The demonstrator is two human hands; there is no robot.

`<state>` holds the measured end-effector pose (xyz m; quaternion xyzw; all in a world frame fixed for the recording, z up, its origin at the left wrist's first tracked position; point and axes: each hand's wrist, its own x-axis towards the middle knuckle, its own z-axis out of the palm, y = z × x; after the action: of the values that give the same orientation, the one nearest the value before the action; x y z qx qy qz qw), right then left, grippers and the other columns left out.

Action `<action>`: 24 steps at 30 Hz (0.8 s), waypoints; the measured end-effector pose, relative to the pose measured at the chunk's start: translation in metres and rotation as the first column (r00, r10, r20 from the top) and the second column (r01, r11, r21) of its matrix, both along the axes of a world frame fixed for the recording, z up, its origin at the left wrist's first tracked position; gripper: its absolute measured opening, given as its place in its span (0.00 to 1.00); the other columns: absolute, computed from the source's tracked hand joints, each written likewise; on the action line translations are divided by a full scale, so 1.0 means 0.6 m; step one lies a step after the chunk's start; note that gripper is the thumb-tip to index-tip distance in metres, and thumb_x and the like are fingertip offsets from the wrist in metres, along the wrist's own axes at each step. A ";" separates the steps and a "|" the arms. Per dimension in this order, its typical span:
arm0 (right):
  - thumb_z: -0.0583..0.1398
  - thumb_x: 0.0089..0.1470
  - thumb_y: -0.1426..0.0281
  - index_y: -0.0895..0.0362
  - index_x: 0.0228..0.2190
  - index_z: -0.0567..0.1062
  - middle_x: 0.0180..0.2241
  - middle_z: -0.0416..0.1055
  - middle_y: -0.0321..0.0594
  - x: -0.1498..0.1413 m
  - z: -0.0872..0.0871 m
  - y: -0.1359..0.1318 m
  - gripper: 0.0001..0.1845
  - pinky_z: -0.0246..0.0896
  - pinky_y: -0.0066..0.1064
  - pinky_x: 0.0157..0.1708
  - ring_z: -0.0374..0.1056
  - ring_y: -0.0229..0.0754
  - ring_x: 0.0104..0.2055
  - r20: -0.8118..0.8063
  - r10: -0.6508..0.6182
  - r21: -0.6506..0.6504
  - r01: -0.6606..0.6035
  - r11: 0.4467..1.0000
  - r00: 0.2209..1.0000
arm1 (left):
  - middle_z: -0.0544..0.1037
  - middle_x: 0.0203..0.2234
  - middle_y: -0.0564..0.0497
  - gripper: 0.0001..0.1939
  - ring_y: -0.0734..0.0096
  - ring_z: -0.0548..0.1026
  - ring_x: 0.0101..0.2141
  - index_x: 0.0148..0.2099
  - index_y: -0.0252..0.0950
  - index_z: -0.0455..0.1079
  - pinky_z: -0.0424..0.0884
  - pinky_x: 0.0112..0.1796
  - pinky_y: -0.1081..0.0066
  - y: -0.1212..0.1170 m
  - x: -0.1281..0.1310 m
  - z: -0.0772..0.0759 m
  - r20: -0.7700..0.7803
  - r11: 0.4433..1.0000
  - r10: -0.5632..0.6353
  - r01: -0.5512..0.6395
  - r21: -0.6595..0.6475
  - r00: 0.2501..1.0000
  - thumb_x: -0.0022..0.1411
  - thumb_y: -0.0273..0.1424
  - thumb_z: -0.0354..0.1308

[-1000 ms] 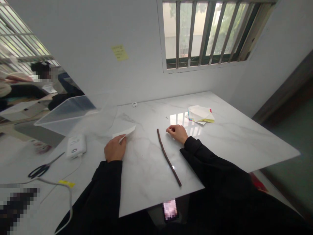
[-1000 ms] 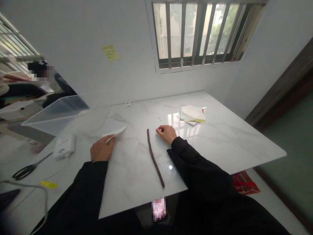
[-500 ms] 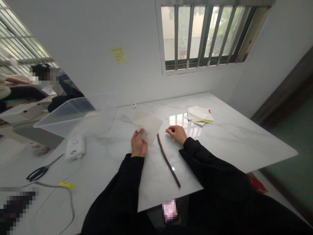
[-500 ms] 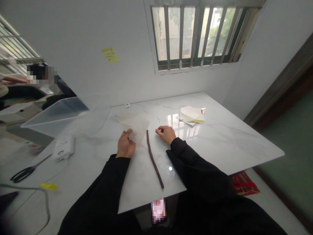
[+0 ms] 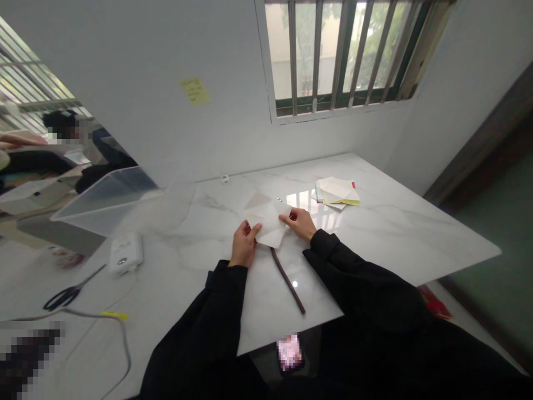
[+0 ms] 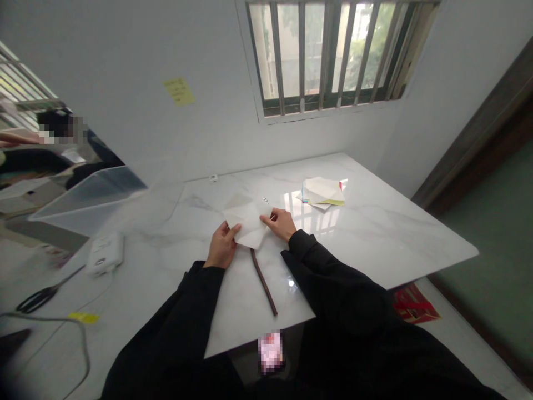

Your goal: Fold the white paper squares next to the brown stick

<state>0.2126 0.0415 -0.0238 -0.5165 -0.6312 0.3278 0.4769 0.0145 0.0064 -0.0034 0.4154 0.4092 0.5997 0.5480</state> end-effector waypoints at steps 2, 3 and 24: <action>0.64 0.53 0.50 0.57 0.31 0.78 0.27 0.73 0.38 0.002 -0.005 0.006 0.21 0.61 0.32 0.32 0.68 0.41 0.30 -0.014 -0.037 -0.032 0.036 0.999 0.999 | 0.81 0.37 0.49 0.22 0.64 0.79 0.40 0.42 0.37 0.72 0.73 0.39 0.69 -0.001 0.000 -0.001 -0.038 1.000 -0.010 0.010 -0.013 0.999 0.47 0.36 0.75; 0.64 0.53 0.50 0.56 0.32 0.77 0.27 0.74 0.38 0.003 -0.006 0.009 0.21 0.62 0.32 0.32 0.68 0.42 0.31 -0.040 -0.042 -0.049 0.040 0.998 0.998 | 0.80 0.35 0.51 0.21 0.66 0.78 0.37 0.40 0.37 0.71 0.72 0.37 0.71 0.000 0.000 -0.002 -0.050 1.000 -0.005 0.004 -0.026 0.999 0.47 0.37 0.75; 0.69 0.46 0.45 0.55 0.37 0.75 0.33 0.76 0.39 -0.013 -0.006 0.001 0.29 0.66 0.31 0.33 0.72 0.43 0.36 -0.455 0.207 -0.207 -0.329 0.921 0.866 | 0.79 0.30 0.52 0.21 0.72 0.74 0.29 0.37 0.37 0.71 0.67 0.30 0.74 0.002 -0.007 -0.009 -0.059 0.998 0.019 -0.022 -0.055 0.998 0.46 0.38 0.75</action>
<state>0.2050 0.0421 -0.0275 -0.4006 -0.5261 0.5811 0.4744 0.0100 0.0078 -0.0087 0.4131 0.4458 0.5812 0.5411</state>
